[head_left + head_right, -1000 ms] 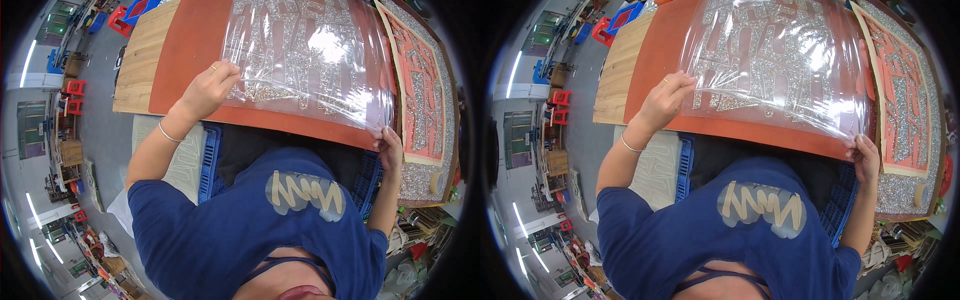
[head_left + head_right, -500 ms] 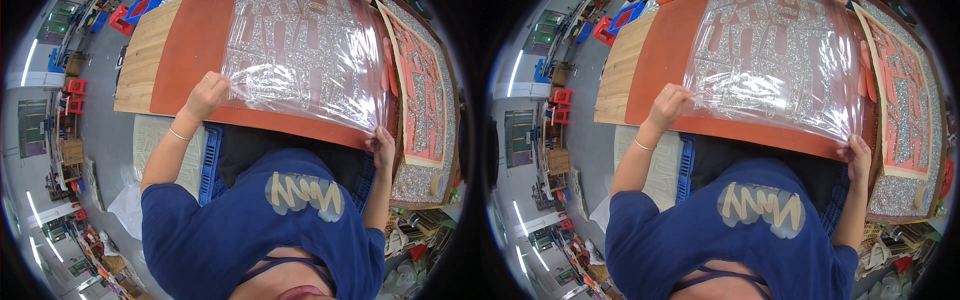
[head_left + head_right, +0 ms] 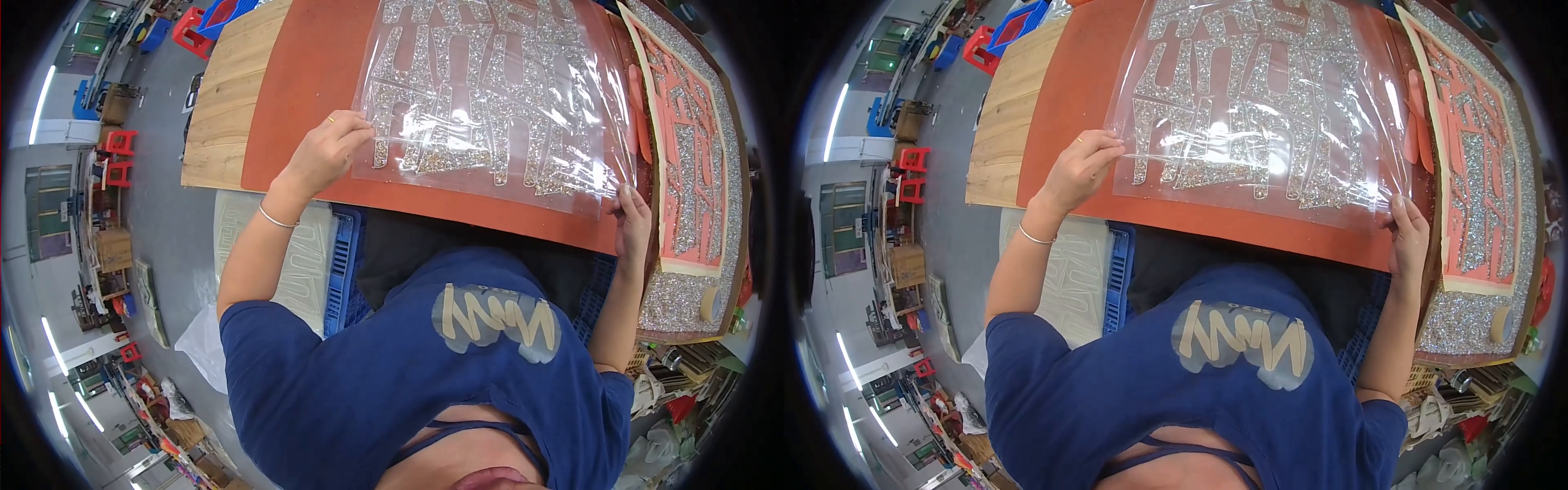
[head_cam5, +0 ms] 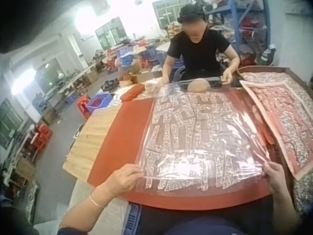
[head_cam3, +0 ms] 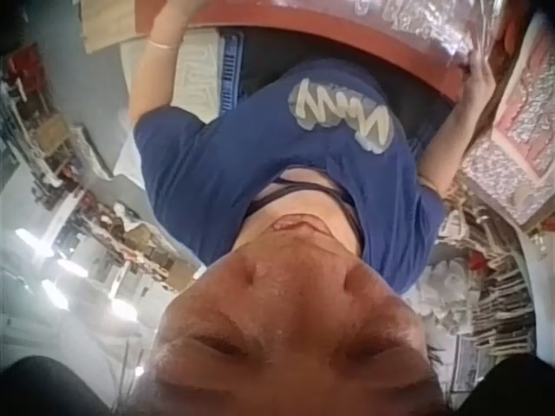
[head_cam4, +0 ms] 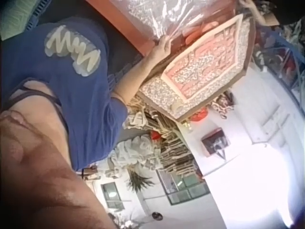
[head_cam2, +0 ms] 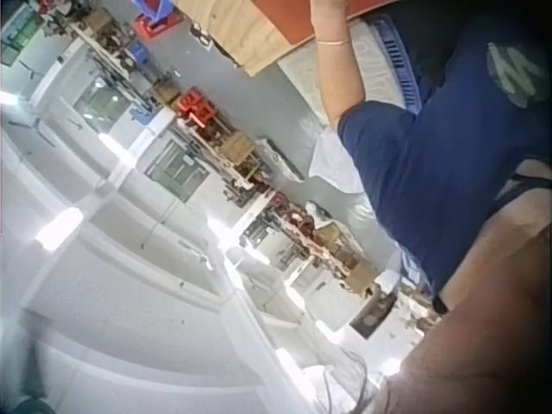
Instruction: The recorder applies glitter to shoe upper components by placing them into a stencil, covering with adhesive film, and pressing them into a bed of glitter.
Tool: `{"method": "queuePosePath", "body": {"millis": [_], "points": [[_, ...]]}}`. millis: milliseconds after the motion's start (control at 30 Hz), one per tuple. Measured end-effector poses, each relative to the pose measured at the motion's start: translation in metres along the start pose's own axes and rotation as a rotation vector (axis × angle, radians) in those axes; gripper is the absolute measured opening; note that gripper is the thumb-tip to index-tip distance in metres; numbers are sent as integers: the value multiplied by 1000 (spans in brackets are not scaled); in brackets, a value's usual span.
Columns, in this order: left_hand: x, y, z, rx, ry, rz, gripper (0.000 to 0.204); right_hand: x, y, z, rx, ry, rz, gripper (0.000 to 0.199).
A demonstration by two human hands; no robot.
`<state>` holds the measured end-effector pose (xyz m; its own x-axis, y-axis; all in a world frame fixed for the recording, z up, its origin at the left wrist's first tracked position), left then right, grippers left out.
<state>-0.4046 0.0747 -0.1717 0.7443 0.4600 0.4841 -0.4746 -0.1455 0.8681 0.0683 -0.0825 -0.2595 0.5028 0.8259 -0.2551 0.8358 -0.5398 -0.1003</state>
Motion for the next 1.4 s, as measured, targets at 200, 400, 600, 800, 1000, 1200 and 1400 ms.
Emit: {"method": "queuePosePath", "body": {"millis": [200, 400, 600, 800, 1000, 1200, 1400], "points": [[-15, 1, 8, 3, 1, 145, 25, -6, 1, 7, -59, 43, 31, 37], [-31, -8, 11, -40, 73, 162, 23, -23, -7, 8, -152, 238, 53, 55], [-33, -22, 8, -57, 129, 54, 22, -20, -12, 18, -322, 378, 34, 36], [-42, -30, 3, -59, 154, -2, 23, -22, -12, 23, -576, 463, 82, 29], [-51, -27, 9, -64, 191, -55, 20, -26, -11, 27, -713, 547, 158, 25], [-52, -27, 13, -27, 185, -36, 13, -32, -23, 25, -895, 623, 133, 23], [-60, -31, 15, 33, 176, -117, 10, -34, -26, 22, -990, 706, 137, 22]]}}
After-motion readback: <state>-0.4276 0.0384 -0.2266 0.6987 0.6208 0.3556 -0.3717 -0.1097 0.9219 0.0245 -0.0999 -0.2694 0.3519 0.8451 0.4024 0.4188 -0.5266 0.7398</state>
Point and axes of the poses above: each hand's wrist, its own x-axis towards the middle knuckle, its own y-axis out of the back of the hand, z = x × y, the point moved 2 cm from there along x, towards the middle knuckle, and after that the axes turned 5 degrees about z, right-handed, at the moved point
